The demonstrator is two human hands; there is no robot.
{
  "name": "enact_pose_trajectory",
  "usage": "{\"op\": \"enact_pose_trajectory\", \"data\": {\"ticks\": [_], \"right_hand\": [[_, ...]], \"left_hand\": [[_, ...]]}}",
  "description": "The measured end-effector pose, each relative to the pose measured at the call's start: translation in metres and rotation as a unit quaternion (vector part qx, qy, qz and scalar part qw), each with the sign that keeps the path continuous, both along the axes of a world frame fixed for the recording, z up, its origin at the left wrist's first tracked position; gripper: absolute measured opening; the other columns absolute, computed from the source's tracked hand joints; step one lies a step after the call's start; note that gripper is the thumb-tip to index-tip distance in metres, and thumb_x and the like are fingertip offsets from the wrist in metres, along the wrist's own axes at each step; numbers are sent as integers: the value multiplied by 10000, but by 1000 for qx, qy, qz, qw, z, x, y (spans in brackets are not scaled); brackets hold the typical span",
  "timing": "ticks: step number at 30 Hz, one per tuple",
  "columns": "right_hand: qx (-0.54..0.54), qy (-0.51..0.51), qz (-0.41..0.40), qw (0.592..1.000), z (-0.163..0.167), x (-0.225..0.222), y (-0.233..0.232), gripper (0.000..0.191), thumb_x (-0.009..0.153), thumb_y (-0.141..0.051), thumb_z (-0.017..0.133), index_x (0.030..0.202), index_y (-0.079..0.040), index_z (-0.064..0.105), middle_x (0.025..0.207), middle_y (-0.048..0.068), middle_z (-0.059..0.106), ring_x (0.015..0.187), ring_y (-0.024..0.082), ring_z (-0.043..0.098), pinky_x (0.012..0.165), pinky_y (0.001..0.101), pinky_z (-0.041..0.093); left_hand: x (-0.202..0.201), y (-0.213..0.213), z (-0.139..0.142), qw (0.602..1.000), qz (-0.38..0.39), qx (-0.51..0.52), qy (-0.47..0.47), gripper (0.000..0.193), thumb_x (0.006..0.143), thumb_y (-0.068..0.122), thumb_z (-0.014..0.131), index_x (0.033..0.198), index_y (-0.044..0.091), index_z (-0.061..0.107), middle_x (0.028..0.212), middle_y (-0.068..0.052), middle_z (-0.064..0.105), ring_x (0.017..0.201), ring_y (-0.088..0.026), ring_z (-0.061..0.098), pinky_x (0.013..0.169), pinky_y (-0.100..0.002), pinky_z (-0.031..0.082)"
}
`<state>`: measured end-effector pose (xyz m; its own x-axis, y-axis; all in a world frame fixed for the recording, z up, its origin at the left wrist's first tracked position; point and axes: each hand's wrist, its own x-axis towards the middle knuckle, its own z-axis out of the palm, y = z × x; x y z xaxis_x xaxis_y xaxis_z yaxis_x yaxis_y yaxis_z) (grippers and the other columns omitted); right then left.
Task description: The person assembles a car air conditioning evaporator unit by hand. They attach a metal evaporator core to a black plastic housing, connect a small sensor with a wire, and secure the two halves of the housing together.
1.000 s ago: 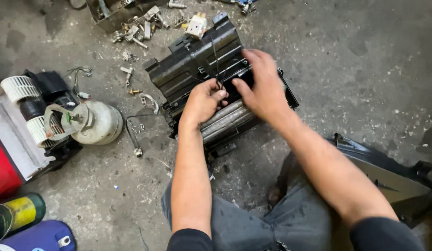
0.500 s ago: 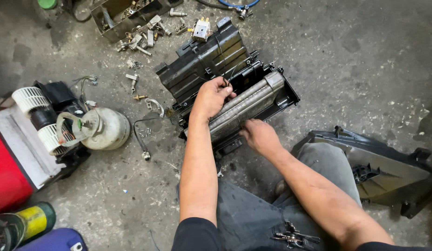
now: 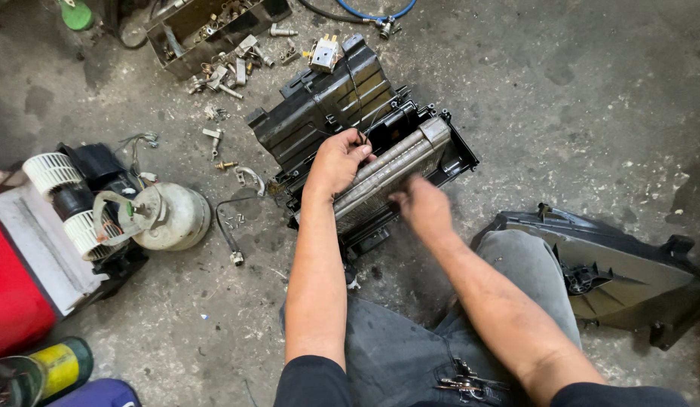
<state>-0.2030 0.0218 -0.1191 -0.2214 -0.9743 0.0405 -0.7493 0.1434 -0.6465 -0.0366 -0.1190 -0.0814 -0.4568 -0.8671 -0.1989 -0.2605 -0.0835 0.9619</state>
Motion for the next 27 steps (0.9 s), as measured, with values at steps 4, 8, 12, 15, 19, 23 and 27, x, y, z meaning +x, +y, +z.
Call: {"op": "enact_pose_trajectory", "data": {"ticks": [4, 8, 12, 15, 19, 23, 27], "right_hand": [[114, 59, -51, 990, 0, -4, -8, 531, 835, -510, 763, 954, -8, 635, 759, 237, 709, 749, 442, 699, 668, 530, 546], [90, 85, -26, 992, -7, 2, -9, 456, 919, -492, 698, 864, -41, 664, 753, 204, 709, 736, 420, 706, 668, 523, 555], [68, 78, 16, 995, 0, -2, -10, 379, 924, -451, 687, 889, -75, 702, 760, 195, 714, 730, 416, 701, 664, 516, 554], [62, 38, 51, 996, 23, -19, -14, 333, 911, -411, 710, 908, -78, 730, 777, 181, 714, 733, 413, 690, 655, 512, 542], [3, 28, 4, 1000, 66, -34, -22, 311, 963, -354, 726, 896, -50, 717, 843, 167, 701, 791, 395, 682, 707, 484, 541], [-236, 8, 60, 970, 99, -30, -47, 147, 953, -191, 709, 969, -46, 722, 897, 159, 694, 847, 392, 682, 748, 475, 547], [-124, -9, 121, 985, 110, -30, -82, 193, 871, -192, 753, 1013, -63, 763, 921, 169, 732, 871, 373, 712, 788, 449, 564]], "left_hand": [[0, -1, -1, 1000, 2, 15, 6, 65, 961, 53, 658, 909, 14, 657, 810, -14, 701, 784, -100, 708, 724, -269, 545], [3, 0, 0, 998, -19, -55, -40, 51, 956, 57, 698, 951, 7, 689, 825, -23, 690, 774, -95, 617, 725, -278, 526], [2, 0, 0, 997, -5, -52, -54, 75, 947, 77, 706, 954, 4, 689, 806, -26, 689, 759, -105, 633, 719, -277, 529], [1, 0, -3, 1000, 8, -14, 5, 73, 948, 76, 675, 948, 3, 673, 817, -14, 703, 779, -95, 702, 730, -264, 552], [4, 0, -7, 1000, 8, -25, 3, 85, 949, 73, 675, 952, -12, 670, 820, -30, 709, 779, -106, 711, 722, -272, 558], [6, -1, -9, 998, -2, -56, -21, 85, 938, 60, 676, 976, -16, 676, 842, -44, 738, 795, -104, 709, 734, -273, 560], [6, -4, -7, 999, 11, -30, 11, 77, 935, 33, 669, 992, -19, 666, 853, -53, 750, 806, -92, 718, 739, -258, 570]]}}
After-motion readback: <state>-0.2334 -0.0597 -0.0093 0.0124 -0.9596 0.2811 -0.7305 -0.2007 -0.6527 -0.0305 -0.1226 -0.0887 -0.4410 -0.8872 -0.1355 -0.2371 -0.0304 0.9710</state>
